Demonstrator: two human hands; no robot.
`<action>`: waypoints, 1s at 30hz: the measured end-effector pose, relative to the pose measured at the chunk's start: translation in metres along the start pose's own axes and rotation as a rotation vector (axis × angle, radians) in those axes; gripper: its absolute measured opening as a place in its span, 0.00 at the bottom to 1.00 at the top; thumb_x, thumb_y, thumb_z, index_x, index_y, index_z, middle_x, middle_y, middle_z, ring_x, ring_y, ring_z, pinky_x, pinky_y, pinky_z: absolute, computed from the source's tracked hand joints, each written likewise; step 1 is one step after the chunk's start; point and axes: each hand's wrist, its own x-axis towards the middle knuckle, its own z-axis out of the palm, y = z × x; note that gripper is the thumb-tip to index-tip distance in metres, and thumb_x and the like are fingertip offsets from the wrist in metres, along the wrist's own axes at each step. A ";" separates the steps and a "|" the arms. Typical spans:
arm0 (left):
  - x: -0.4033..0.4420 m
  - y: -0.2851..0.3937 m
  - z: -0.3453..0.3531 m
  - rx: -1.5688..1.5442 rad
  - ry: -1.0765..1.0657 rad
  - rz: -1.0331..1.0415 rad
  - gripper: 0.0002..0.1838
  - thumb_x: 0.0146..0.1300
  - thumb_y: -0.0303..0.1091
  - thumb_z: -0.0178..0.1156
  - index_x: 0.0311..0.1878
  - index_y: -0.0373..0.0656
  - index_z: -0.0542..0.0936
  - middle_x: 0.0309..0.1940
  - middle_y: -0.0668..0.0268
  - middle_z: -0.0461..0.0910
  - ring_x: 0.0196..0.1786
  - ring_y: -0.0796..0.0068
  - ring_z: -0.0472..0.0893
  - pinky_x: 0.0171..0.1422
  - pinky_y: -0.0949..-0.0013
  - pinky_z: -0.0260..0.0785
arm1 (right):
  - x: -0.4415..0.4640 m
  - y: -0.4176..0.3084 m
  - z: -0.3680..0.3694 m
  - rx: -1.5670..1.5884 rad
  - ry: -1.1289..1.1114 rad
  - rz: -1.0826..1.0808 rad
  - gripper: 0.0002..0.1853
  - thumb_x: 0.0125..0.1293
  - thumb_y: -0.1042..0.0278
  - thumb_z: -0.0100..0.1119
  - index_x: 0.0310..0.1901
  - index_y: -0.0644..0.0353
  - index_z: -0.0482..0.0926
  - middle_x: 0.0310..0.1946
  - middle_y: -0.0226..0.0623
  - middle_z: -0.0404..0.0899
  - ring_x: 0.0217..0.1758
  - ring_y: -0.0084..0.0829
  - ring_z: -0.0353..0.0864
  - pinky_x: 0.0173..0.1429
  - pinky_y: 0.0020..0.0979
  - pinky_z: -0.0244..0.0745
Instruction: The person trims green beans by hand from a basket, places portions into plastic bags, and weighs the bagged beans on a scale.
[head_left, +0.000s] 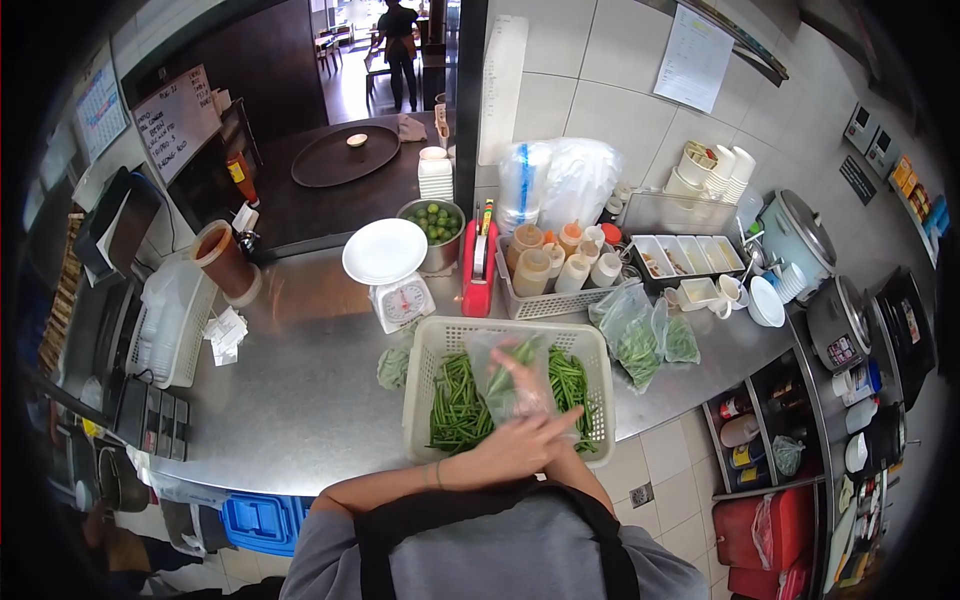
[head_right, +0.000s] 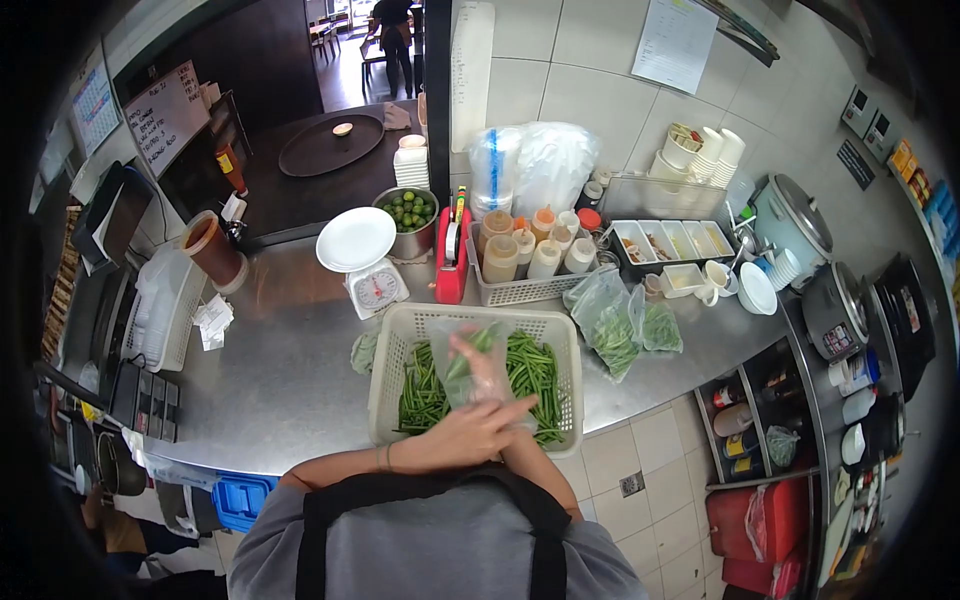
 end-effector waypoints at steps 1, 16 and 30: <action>-0.004 0.000 -0.002 0.049 0.023 -0.028 0.11 0.51 0.29 0.55 0.39 0.37 0.79 0.66 0.58 0.62 0.40 0.70 0.77 0.41 0.67 0.73 | 0.002 0.001 -0.002 0.071 0.058 0.030 0.16 0.55 0.66 0.68 0.44 0.55 0.74 0.32 0.29 0.76 0.31 0.22 0.75 0.36 0.26 0.71; -0.007 -0.012 -0.039 -0.633 0.005 -0.127 0.38 0.49 0.18 0.52 0.69 0.41 0.58 0.69 0.56 0.56 0.66 0.58 0.65 0.56 0.68 0.70 | -0.019 0.010 0.023 -0.366 0.096 -0.284 0.31 0.58 0.66 0.61 0.63 0.63 0.64 0.57 0.40 0.68 0.60 0.33 0.66 0.64 0.31 0.60; -0.023 -0.094 -0.164 -0.778 0.321 -0.673 0.34 0.48 0.17 0.44 0.63 0.40 0.69 0.54 0.61 0.75 0.27 0.84 0.76 0.34 0.77 0.73 | -0.126 -0.134 0.053 -0.794 -0.548 -0.862 0.11 0.62 0.80 0.52 0.45 0.70 0.78 0.40 0.45 0.80 0.43 0.38 0.81 0.51 0.32 0.73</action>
